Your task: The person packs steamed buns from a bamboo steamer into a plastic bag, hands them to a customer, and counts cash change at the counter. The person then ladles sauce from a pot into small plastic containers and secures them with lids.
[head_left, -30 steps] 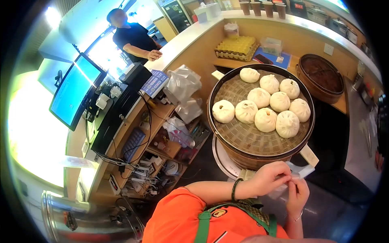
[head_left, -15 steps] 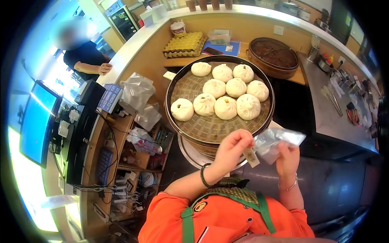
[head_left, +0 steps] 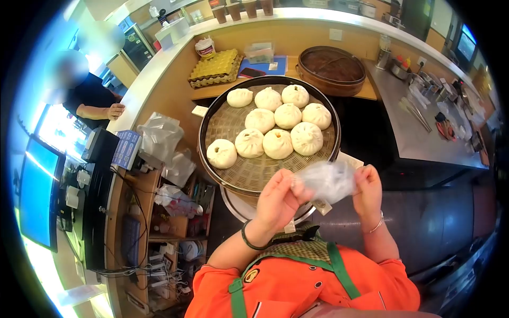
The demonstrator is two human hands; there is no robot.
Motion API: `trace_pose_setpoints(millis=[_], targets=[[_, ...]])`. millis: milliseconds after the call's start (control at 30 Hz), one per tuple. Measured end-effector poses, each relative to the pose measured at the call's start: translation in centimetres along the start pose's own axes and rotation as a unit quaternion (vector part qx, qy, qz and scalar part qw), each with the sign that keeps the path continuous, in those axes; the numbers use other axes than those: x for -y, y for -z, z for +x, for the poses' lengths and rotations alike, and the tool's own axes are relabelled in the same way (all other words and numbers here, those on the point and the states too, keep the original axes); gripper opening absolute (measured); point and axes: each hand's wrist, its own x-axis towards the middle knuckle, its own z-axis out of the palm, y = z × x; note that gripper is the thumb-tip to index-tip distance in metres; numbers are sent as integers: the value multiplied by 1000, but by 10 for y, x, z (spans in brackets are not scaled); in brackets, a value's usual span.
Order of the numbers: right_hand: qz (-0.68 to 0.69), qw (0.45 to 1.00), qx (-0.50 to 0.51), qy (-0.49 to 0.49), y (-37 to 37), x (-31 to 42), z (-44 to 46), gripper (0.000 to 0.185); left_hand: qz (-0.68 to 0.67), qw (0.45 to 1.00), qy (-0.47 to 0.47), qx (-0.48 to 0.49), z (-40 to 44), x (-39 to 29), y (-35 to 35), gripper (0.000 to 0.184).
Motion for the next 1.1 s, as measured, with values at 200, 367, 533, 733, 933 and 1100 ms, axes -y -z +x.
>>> trace_pose_setpoints(millis=[200,367,533,733,933,1100], targets=[[510,786,224,-267,21,30,-2,24,99,980,52,166,9,-14,-4,18],[86,876,208,-426,44,24,-12,32,355,909,-37,217,40,-5,-47,7],[-13,654,532,-537,96,60,36,41,467,867,-129,121,80,79,-66,8],[40,773,469,-426,167,116,79,39,753,550,-348,99,97,156,-64,25],[81,972,181,-127,236,86,123,34,889,321,-294,139,114,160,-18,32],[-617,618,315,372,245,63,149,43,903,286,-289,135,132,156,-2,19]])
